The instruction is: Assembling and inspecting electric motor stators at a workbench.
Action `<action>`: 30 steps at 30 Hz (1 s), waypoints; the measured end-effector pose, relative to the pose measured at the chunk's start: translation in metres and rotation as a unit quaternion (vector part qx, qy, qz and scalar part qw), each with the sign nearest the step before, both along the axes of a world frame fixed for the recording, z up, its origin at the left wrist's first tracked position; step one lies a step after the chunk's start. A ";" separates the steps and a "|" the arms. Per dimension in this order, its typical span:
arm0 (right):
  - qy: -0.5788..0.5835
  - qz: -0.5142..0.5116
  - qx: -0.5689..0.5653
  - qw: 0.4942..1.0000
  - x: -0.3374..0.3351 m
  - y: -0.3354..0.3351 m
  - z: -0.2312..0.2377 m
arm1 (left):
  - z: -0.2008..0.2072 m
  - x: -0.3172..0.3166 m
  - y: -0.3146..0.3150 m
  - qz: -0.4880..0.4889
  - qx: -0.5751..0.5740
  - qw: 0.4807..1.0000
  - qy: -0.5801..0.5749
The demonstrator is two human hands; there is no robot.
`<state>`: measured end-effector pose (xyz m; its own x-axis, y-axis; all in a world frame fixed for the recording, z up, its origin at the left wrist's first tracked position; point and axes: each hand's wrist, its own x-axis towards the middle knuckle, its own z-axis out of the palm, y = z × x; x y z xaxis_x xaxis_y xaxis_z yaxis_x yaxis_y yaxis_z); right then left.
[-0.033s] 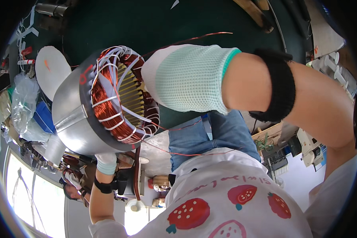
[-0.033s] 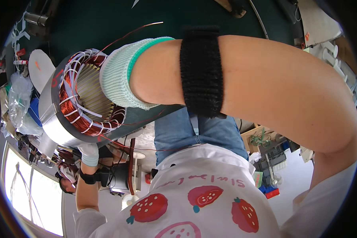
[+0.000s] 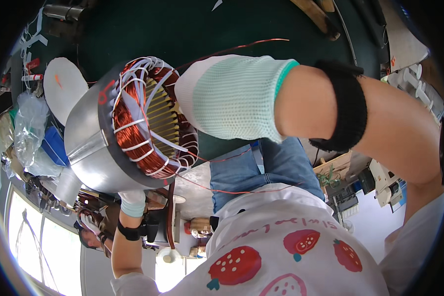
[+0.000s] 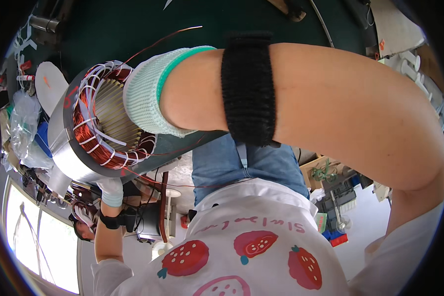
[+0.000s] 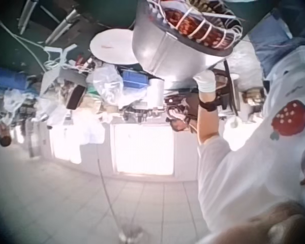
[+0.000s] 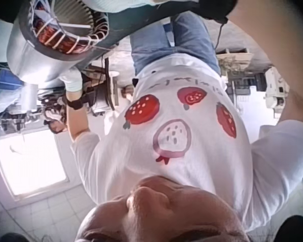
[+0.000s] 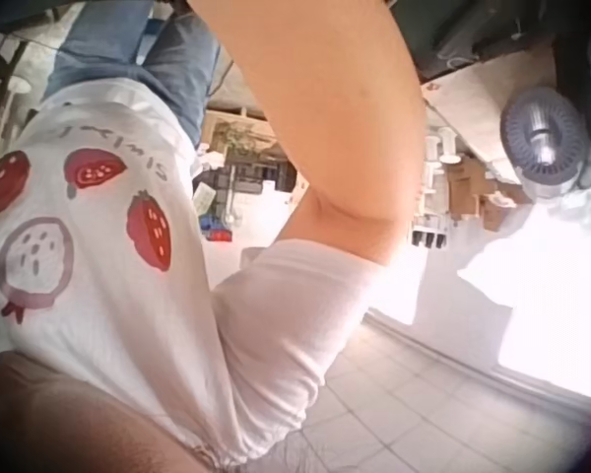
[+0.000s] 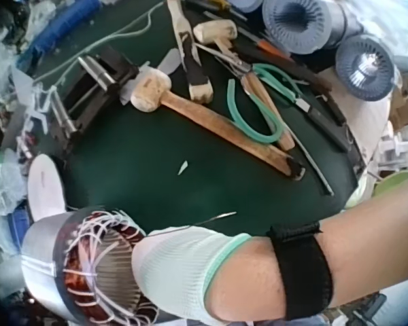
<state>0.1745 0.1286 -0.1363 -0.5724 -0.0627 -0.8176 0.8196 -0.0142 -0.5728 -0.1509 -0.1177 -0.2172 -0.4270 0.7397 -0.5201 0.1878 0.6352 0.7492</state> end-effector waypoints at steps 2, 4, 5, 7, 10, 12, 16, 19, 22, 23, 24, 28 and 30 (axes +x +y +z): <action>0.015 -0.076 0.026 0.997 0.005 -0.010 -0.005 | 0.005 -0.002 -0.005 -0.010 0.000 1.000 0.003; 0.039 -0.043 0.023 0.998 0.003 -0.003 -0.003 | 0.004 -0.001 -0.004 -0.018 0.001 1.000 0.010; 0.063 -0.010 0.021 0.998 0.003 0.000 -0.002 | -0.004 -0.001 0.002 -0.022 0.001 1.000 0.013; 0.084 -0.028 0.078 0.993 0.006 -0.012 -0.001 | -0.005 0.006 0.003 -0.033 0.002 0.999 0.019; 0.083 -0.061 0.135 0.985 0.002 -0.035 -0.023 | 0.013 -0.007 -0.004 -0.052 0.006 0.998 0.028; 0.062 -0.076 0.133 0.986 0.002 -0.040 -0.030 | 0.020 -0.012 -0.005 -0.063 0.007 0.997 0.037; 0.074 -0.059 0.128 0.987 0.003 -0.039 -0.031 | 0.022 -0.015 -0.012 -0.083 0.004 0.995 0.052; 0.088 -0.038 0.111 0.989 0.005 -0.023 -0.011 | 0.032 -0.010 -0.011 -0.102 0.002 0.992 0.068; 0.081 -0.067 0.100 0.989 0.007 -0.034 -0.020 | 0.030 -0.015 -0.014 -0.120 0.008 0.991 0.056; 0.079 -0.117 0.084 0.987 0.009 -0.042 -0.031 | 0.042 -0.021 -0.022 -0.126 0.005 0.990 0.061; 0.082 -0.115 0.081 0.987 0.008 -0.039 -0.027 | 0.041 -0.021 -0.022 -0.129 0.003 0.989 0.068; 0.097 -0.069 0.115 0.986 0.005 -0.043 -0.028 | 0.048 -0.024 -0.030 -0.147 0.000 0.986 0.083; 0.078 -0.079 0.092 0.990 0.002 -0.045 -0.032 | 0.048 -0.023 -0.025 -0.160 -0.001 0.983 0.094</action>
<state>0.1767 0.0836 -0.1686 -0.6839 0.1789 -0.7073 0.7165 -0.0183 -0.6974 -0.1737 -0.1427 -0.1696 -0.2610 0.8508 -0.4561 0.5131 0.5224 0.6810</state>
